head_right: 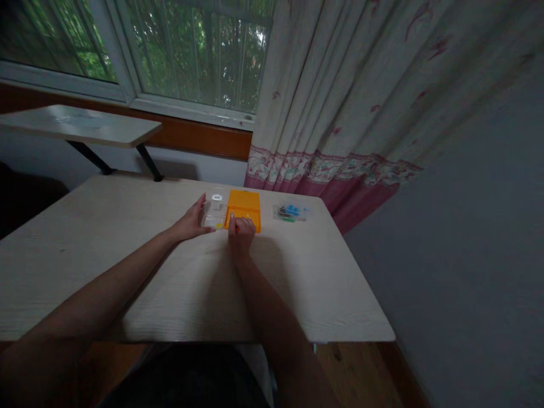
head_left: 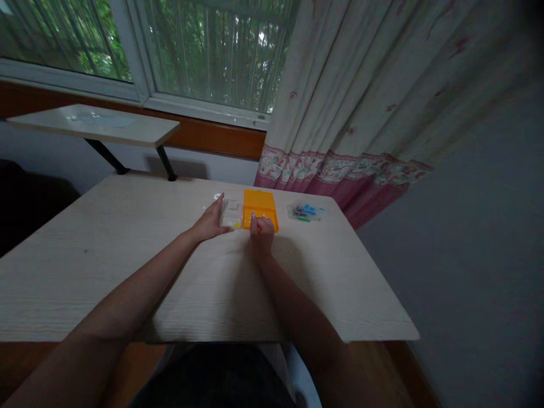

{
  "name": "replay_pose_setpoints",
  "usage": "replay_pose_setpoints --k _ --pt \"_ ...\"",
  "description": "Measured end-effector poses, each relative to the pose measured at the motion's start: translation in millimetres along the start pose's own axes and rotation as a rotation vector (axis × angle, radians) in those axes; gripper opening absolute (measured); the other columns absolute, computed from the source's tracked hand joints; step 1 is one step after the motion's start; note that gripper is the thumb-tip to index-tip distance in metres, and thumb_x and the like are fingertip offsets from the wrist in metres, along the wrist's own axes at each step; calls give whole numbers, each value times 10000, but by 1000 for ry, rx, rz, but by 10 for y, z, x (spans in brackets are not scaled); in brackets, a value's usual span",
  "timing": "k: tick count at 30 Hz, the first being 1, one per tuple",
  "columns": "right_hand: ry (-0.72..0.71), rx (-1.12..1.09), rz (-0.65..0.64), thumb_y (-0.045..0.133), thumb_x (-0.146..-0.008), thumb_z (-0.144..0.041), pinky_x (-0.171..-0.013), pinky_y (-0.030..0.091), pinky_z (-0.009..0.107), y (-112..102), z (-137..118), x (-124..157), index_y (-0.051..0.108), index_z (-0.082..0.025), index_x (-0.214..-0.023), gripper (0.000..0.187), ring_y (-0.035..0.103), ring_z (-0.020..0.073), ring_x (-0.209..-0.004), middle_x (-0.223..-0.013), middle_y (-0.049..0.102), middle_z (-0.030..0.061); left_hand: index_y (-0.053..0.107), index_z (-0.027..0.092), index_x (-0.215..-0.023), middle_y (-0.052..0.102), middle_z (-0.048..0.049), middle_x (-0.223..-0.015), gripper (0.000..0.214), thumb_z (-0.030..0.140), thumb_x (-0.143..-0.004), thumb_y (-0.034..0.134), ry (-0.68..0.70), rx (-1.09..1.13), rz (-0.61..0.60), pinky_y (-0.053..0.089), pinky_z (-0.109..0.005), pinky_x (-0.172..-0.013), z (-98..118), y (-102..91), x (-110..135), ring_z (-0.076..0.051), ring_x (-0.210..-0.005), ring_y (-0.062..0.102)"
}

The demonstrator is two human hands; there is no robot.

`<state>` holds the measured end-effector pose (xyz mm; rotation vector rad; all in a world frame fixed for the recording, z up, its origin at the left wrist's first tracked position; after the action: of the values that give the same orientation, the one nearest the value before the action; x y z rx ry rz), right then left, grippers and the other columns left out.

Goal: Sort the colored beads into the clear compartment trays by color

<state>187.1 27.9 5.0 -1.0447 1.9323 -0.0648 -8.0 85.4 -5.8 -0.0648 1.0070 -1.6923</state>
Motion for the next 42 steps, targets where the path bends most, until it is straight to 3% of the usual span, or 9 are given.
replay_pose_setpoints --k 3,7,11,16,23,29,33,37,42 --pt "-2 -14 2 414 -991 -374 -670 342 290 20 14 0 371 -224 -558 461 433 134 -607 -567 442 -27 17 157 -1548 488 -148 -1269 1251 407 -627 825 -25 -4 -30 444 -472 -1013 -12 -45 -16 -286 -1137 540" --pt "-26 -15 6 415 -990 -357 -659 346 287 49 29 -5 361 -228 -560 452 429 133 -590 -553 428 -31 21 197 -1555 509 -91 -1154 1219 438 -650 802 -6 -35 -50 463 -451 -985 -17 -80 14 -249 -1044 552" --pt "-47 -10 -1 420 -986 -339 -658 353 286 68 40 -7 373 -229 -551 451 436 138 -591 -548 447 -24 74 194 -1556 461 -155 -1286 1252 514 -606 824 -1 -59 -71 438 -488 -1025 -80 -59 -34 -300 -1154 520" --pt "-55 9 -6 432 -983 -320 -683 365 286 79 50 -2 392 -226 -551 444 457 140 -615 -566 478 -14 85 191 -1555 253 -220 -1528 1334 506 -526 873 48 12 -168 340 -549 -1111 -211 -71 -239 -377 -1374 350" --pt "-69 40 -15 453 -977 -313 -681 375 283 116 76 -6 408 -227 -541 447 458 139 -602 -557 482 -13 -1 244 -1555 241 -222 -1545 1318 387 -580 874 -37 367 -335 349 -510 -1112 -317 -111 -384 -316 -1370 401" --pt "-68 70 -22 462 -976 -324 -704 395 292 125 86 -3 462 -219 -544 444 470 144 -616 -562 501 -5 58 259 -1556 325 -173 -1487 1262 355 -591 865 -12 345 -292 345 -507 -1117 -302 -94 -330 -286 -1300 463" --pt "-76 92 -13 479 -961 -315 -853 419 335 105 52 6 670 -197 -847 252 569 184 -855 -843 668 64 77 235 -1557 310 -166 -1479 1229 377 -608 845 25 241 -240 386 -478 -1088 -258 -65 -273 -288 -1264 470" --pt "-139 139 -53 462 -955 -290 -1075 331 389 107 -2 30 540 -163 -1324 399 504 218 -1229 -1293 617 110 86 194 -1554 415 -156 -1392 1192 422 -646 823 90 78 -188 424 -444 -1047 -111 -84 -181 -265 -1164 518" --pt "-208 167 -209 495 -918 -222 -1148 232 411 110 -57 71 590 -229 -1279 374 441 201 -1351 -1327 627 36 417 204 -1443 551 -130 -1239 696 454 -839 655 240 -165 -192 454 -415 -1004 70 -156 -39 -258 -1124 551"
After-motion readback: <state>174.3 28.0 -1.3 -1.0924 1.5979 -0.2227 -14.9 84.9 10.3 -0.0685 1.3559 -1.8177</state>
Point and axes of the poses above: each hand's wrist, its own x-axis away from the middle knuckle, its own y-axis out of the palm, z = x × y, the point moved 1 cm from there along -x, towards the middle knuckle
